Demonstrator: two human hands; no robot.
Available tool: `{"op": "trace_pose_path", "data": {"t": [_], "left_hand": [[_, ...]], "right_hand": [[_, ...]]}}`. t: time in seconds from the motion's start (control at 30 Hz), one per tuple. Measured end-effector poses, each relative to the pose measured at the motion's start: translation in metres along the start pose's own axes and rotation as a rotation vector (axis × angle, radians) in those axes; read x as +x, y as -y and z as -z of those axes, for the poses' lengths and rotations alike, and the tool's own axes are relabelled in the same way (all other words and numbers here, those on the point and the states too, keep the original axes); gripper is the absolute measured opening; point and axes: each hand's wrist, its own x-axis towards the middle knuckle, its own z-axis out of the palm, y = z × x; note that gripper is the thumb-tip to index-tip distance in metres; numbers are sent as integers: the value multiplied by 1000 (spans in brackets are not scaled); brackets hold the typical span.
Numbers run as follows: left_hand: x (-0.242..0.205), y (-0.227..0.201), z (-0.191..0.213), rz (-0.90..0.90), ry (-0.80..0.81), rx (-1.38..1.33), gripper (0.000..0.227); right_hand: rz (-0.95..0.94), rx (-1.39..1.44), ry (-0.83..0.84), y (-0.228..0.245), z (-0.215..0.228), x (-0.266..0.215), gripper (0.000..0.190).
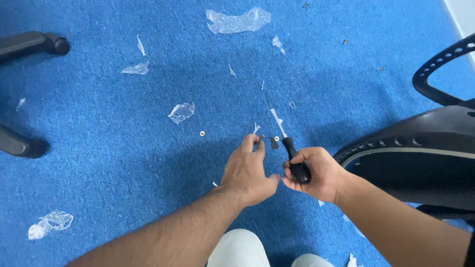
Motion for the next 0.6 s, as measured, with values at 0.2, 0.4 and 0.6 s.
{"op": "trace_pose_path", "data": {"t": [0.2,0.4,0.6], "left_hand": [[-14,-12,10,-173,49,-20,81],[-31,-33,12,-411,-30,10,68],[-55,-56,6,-557,-96,84,70]], "right_hand": [[438,-413,-209,3,-18,-31,36],[612,-509,-222,-11,-17,-57,32],[801,-370,-137,-38,10,-75,26]]}}
